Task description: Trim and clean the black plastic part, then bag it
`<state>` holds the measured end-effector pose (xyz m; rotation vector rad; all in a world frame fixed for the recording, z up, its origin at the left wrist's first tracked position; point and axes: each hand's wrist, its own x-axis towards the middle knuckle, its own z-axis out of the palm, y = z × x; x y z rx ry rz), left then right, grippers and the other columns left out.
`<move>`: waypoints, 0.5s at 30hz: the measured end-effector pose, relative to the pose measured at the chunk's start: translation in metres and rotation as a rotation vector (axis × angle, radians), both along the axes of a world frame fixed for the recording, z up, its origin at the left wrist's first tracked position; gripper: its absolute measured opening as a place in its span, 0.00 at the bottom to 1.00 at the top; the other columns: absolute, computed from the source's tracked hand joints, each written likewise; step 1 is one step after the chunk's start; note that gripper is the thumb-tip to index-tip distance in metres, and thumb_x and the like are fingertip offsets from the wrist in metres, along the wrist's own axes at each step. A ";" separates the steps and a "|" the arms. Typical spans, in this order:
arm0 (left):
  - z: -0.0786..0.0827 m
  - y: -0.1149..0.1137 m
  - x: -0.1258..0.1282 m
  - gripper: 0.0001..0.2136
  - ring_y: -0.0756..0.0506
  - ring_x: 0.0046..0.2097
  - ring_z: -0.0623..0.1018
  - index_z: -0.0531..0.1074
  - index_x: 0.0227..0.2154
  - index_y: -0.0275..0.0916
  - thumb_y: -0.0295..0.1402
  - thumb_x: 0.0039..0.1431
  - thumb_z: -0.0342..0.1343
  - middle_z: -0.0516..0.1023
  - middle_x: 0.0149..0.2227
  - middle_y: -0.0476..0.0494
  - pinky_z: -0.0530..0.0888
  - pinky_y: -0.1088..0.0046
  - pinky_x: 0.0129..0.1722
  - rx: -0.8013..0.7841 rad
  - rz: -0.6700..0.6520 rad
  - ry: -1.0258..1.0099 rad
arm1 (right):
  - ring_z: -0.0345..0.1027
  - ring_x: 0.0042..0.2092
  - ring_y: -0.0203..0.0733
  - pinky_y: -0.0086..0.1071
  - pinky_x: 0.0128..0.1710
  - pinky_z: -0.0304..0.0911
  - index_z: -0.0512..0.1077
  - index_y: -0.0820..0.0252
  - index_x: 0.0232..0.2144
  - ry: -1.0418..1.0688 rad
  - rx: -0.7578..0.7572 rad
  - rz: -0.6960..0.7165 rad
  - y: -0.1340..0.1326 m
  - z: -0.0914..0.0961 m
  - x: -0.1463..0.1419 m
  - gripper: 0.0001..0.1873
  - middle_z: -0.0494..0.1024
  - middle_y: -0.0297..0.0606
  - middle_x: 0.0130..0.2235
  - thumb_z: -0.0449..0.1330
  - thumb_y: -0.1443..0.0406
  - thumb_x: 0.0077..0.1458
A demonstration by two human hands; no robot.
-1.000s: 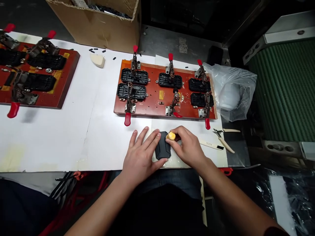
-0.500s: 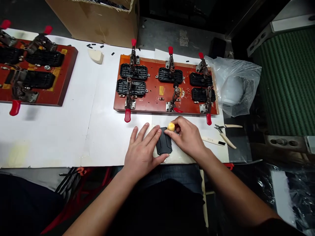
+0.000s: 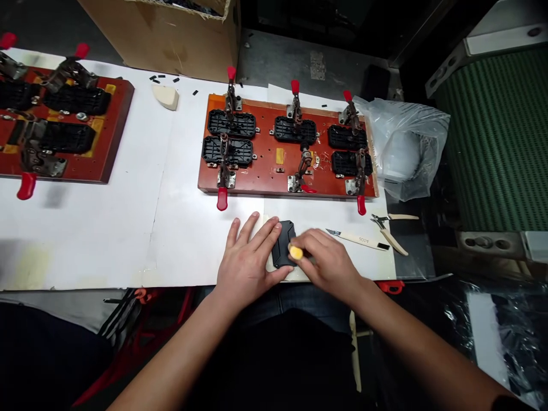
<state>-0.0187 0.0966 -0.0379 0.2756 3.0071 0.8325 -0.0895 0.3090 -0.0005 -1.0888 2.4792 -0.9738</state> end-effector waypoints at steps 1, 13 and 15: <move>0.000 0.000 0.000 0.37 0.29 0.75 0.54 0.62 0.70 0.40 0.49 0.62 0.64 0.63 0.72 0.41 0.46 0.40 0.74 0.003 0.000 0.000 | 0.71 0.45 0.48 0.41 0.45 0.68 0.69 0.54 0.46 -0.018 -0.013 0.010 0.004 0.000 0.002 0.08 0.77 0.41 0.43 0.57 0.72 0.68; 0.000 0.000 0.001 0.38 0.29 0.75 0.53 0.61 0.70 0.38 0.50 0.62 0.63 0.62 0.72 0.42 0.46 0.40 0.74 -0.016 -0.008 0.007 | 0.75 0.45 0.47 0.41 0.46 0.72 0.70 0.55 0.55 0.204 -0.151 -0.452 0.002 0.002 -0.066 0.16 0.79 0.42 0.49 0.62 0.59 0.68; 0.001 0.000 0.003 0.38 0.29 0.75 0.53 0.61 0.70 0.38 0.49 0.62 0.63 0.62 0.72 0.41 0.46 0.40 0.74 -0.014 -0.004 0.017 | 0.75 0.47 0.48 0.44 0.50 0.72 0.68 0.54 0.62 0.302 -0.169 -0.573 0.008 0.018 -0.091 0.23 0.77 0.44 0.53 0.59 0.55 0.70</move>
